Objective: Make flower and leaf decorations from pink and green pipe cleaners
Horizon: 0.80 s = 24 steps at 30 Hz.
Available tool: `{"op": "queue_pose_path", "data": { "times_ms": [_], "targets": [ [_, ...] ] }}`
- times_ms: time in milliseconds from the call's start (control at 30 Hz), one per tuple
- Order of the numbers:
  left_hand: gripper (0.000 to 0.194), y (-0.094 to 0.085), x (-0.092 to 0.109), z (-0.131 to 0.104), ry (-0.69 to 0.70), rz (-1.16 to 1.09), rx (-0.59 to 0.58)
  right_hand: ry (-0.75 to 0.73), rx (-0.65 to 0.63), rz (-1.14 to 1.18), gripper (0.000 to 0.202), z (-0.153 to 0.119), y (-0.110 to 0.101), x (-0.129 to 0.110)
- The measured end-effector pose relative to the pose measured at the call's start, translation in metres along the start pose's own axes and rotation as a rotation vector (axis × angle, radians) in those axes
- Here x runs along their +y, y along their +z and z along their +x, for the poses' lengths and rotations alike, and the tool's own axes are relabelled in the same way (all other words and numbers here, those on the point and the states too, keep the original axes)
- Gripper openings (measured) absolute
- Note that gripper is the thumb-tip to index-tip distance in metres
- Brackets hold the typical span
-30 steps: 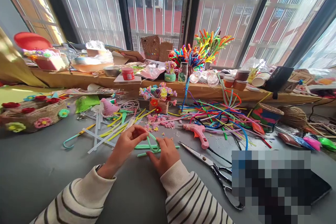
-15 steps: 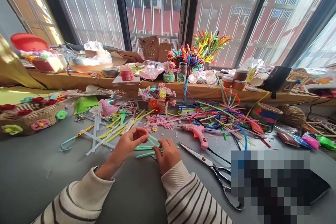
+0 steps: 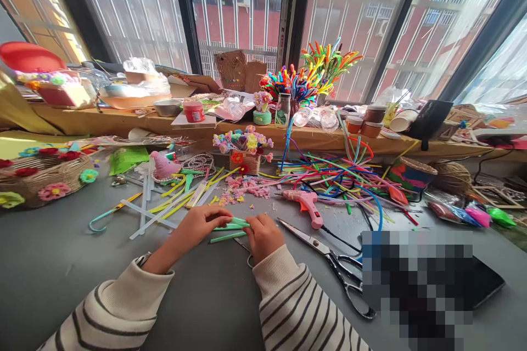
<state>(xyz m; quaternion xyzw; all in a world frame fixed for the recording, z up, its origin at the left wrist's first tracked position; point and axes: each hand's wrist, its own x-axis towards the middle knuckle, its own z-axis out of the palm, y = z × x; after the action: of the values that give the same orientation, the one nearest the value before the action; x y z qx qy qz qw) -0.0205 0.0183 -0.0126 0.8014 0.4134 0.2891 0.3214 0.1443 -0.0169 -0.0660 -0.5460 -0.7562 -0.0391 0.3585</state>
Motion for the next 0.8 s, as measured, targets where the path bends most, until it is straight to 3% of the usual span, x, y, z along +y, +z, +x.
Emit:
{"op": "queue_pose_path", "data": {
  "times_ms": [500, 800],
  "targets": [
    [0.023, 0.0059, 0.0007, -0.0016, 0.073, 0.137, 0.029, -0.005, -0.001, -0.001, 0.023, 0.0001, -0.0018, -0.0031],
    [0.020, 0.0044, -0.0019, -0.0006, 0.137, 0.204, -0.007, 0.091, -0.005, 0.088, 0.020, 0.0029, -0.0043, -0.0073]
  ]
}}
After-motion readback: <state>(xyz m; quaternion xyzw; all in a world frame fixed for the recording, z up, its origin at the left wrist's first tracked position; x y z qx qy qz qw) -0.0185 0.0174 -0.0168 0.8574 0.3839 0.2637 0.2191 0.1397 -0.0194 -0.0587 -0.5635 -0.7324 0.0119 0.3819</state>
